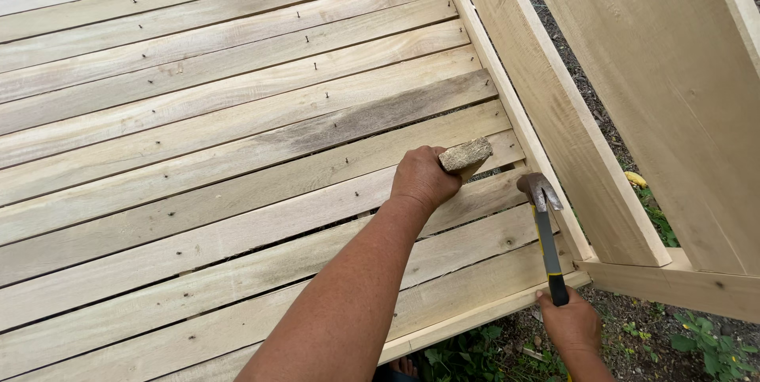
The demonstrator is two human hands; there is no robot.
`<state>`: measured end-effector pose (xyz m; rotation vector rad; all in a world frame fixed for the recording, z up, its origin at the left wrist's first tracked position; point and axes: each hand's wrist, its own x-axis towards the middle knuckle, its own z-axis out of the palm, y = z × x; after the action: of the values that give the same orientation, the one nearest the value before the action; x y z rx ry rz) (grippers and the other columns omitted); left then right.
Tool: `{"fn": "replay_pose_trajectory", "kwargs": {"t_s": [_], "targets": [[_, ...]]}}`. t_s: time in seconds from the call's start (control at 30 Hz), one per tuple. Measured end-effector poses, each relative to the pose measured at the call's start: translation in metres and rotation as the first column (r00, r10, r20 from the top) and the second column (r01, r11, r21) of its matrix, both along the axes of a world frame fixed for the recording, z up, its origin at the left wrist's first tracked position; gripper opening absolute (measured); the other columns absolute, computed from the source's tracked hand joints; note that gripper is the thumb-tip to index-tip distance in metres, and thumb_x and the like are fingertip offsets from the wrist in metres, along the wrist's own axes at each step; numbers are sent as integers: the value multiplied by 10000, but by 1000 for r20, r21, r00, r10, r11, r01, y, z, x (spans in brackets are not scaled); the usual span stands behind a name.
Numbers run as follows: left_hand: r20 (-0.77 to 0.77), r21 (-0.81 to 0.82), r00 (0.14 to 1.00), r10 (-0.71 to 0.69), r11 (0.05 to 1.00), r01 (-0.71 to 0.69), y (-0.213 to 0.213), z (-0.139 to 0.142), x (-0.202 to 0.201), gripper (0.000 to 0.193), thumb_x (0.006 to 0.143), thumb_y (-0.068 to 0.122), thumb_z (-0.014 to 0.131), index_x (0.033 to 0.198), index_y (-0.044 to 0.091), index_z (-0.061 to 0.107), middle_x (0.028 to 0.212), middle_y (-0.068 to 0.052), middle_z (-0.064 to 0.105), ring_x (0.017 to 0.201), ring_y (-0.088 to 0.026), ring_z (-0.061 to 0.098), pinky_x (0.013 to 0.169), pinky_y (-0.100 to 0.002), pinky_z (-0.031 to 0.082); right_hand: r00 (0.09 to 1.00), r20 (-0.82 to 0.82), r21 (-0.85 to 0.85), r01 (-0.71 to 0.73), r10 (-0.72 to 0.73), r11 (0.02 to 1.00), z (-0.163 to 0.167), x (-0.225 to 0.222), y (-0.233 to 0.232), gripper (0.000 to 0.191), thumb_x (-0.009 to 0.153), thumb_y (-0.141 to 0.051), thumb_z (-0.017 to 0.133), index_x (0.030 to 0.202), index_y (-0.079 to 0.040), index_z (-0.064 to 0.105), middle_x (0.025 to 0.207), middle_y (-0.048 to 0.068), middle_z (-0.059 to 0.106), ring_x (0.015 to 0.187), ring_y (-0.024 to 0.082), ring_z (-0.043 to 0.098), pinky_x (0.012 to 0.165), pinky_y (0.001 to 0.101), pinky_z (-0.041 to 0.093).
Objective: The person uses a hammer and a small wooden block to drive nails into the slats of a wooden bench frame. They repeatedly position the block and strike it to secure the slats to the frame.
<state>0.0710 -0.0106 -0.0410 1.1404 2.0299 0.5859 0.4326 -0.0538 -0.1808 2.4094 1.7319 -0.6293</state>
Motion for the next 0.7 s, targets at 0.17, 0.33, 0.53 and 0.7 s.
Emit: {"fn": "replay_pose_trajectory", "kwargs": {"t_s": [0.17, 0.33, 0.53, 0.7], "targets": [[4, 6, 1000, -4, 1000, 4, 0, 4, 0, 216, 820, 309, 779, 978, 162, 794, 872, -83, 786, 809, -217, 775, 839, -336, 623, 979, -203, 127, 31, -5, 991, 16, -3, -7, 457, 872, -523, 774, 994, -84, 749, 742, 134, 700, 725, 306, 694, 728, 449, 563], [7, 19, 1000, 6, 1000, -6, -2, 7, 2, 232, 830, 330, 778, 981, 156, 798, 889, -95, 781, 830, -236, 762, 848, -345, 611, 962, -274, 259, 95, -21, 961, 10, 4, -36, 476, 871, -505, 743, 978, -42, 750, 757, 104, 679, 697, 275, 710, 700, 413, 549], [14, 51, 1000, 10, 999, -11, 4, 7, -1, 204, 812, 282, 770, 976, 166, 802, 897, -98, 793, 843, -248, 774, 851, -347, 615, 1000, 17, 22, -20, 20, 1000, -24, 30, -10, 472, 851, -550, 783, 986, -98, 804, 690, 101, 696, 734, 296, 665, 735, 400, 497], [20, 32, 999, 45, 998, -45, 0, 0, -3, 212, 791, 293, 784, 958, 165, 803, 908, -99, 783, 861, -265, 765, 849, -358, 612, 941, -221, 3, 263, -256, 965, -53, 57, -66, 464, 835, -455, 828, 1040, -39, 802, 625, 136, 632, 569, 255, 638, 606, 413, 507]]}}
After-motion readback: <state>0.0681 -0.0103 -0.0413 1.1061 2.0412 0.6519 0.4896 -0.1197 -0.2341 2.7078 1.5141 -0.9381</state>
